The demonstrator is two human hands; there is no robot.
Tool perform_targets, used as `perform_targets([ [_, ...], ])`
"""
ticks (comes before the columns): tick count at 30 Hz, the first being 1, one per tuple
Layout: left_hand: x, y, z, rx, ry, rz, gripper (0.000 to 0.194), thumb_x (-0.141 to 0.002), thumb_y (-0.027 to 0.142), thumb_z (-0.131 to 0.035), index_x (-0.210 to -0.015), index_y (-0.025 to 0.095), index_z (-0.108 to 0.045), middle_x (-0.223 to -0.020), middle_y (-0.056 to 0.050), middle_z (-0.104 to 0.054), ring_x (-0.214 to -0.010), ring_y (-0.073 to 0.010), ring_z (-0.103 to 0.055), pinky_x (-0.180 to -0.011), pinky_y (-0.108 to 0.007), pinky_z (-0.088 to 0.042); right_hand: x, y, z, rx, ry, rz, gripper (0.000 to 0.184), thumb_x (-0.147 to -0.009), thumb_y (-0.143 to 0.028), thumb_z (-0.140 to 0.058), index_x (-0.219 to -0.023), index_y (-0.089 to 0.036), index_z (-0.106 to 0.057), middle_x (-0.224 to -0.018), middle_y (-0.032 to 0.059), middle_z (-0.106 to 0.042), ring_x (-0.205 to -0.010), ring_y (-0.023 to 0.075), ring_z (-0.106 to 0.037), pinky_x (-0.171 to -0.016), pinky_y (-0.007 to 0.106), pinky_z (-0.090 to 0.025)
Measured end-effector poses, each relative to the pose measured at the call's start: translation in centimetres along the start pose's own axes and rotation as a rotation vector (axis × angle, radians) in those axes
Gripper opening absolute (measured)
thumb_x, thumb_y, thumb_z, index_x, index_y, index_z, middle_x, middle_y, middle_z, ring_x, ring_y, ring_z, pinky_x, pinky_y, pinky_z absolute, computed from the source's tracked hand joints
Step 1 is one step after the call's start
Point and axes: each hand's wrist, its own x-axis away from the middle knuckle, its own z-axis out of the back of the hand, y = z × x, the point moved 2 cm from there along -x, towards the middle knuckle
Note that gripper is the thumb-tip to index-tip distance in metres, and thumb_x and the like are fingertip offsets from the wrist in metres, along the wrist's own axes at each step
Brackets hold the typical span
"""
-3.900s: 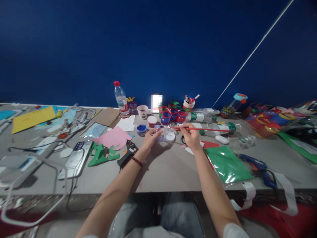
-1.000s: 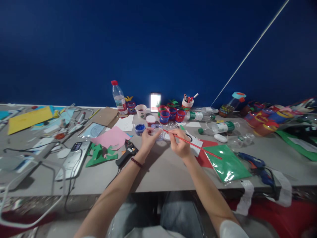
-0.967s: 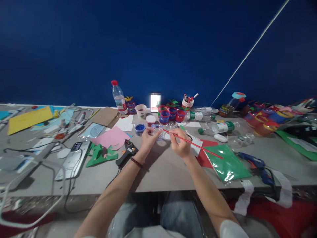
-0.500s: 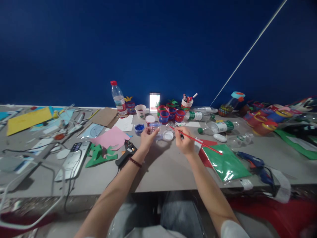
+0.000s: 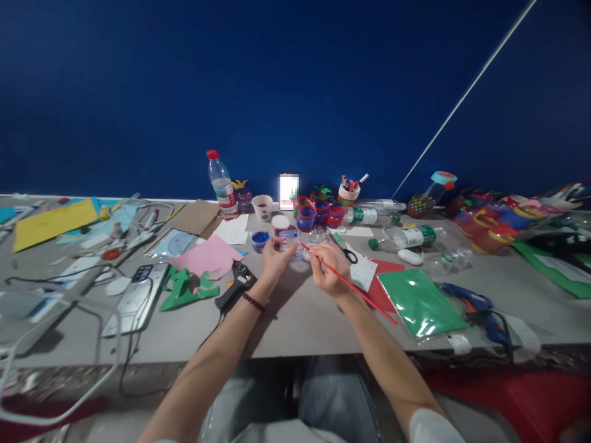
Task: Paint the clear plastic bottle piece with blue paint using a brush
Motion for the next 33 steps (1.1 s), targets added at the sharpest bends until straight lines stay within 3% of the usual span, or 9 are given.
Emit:
perform_targets([
  [5, 0.1, 0.2, 0.0, -0.050, 0.002, -0.010, 0.035, -0.055, 0.036, -0.081, -0.075, 0.017, -0.059, -0.073, -0.001, -0.060, -0.071, -0.0159, -0.053, -0.072, -0.032, -0.042, -0.3, -0.4, 0.1, -0.001, 0.016, 0.022, 0.016, -0.092, -0.013, -0.054, -0.102, -0.024, -0.061, -0.084, 0.0063, -0.072, -0.081, 0.0214, -0.069, -0.073, 0.036, -0.058],
  [16, 0.0, 0.4, 0.0, 0.085, -0.051, 0.061, 0.043, -0.050, 0.045, -0.085, -0.072, 0.016, -0.061, -0.065, 0.001, -0.059, -0.063, -0.0128, -0.051, -0.065, -0.028, -0.040, -0.2, 0.9, 1.0, 0.073, 0.043, -0.068, 0.011, -0.094, -0.018, -0.052, -0.098, -0.024, -0.060, -0.083, 0.0050, -0.072, -0.079, 0.0204, -0.069, -0.074, 0.036, -0.058],
  [23, -0.3, 0.3, -0.1, 0.308, -0.188, 0.090, 0.043, -0.053, 0.046, -0.084, -0.078, 0.016, -0.067, -0.075, -0.002, -0.067, -0.071, -0.0146, -0.057, -0.072, -0.028, -0.043, 0.0, 2.0, 1.5, 0.144, 0.076, -0.114, 0.009, -0.095, -0.019, -0.052, -0.093, -0.024, -0.059, -0.082, 0.0047, -0.071, -0.078, 0.0204, -0.068, -0.073, 0.035, -0.057],
  [28, -0.1, 0.5, -0.2, 0.346, -0.232, 0.101, 0.043, -0.052, 0.044, -0.085, -0.081, 0.015, -0.070, -0.082, -0.005, -0.070, -0.076, -0.0158, -0.060, -0.076, -0.029, -0.045, 0.0, 2.0, 1.5, 0.147, 0.106, -0.109, 0.009, -0.095, -0.018, -0.052, -0.093, -0.024, -0.059, -0.082, 0.0045, -0.071, -0.078, 0.0203, -0.068, -0.072, 0.034, -0.056],
  [33, 0.0, 0.6, 0.0, 0.262, -0.213, 0.084, 0.040, -0.056, 0.044, -0.084, -0.080, 0.015, -0.069, -0.077, -0.003, -0.068, -0.072, -0.0154, -0.058, -0.074, -0.029, -0.044, -0.2, 0.8, 1.2, 0.122, 0.090, -0.025, 0.011, -0.093, -0.015, -0.053, -0.097, -0.023, -0.060, -0.082, 0.0048, -0.071, -0.078, 0.0202, -0.069, -0.073, 0.035, -0.058],
])
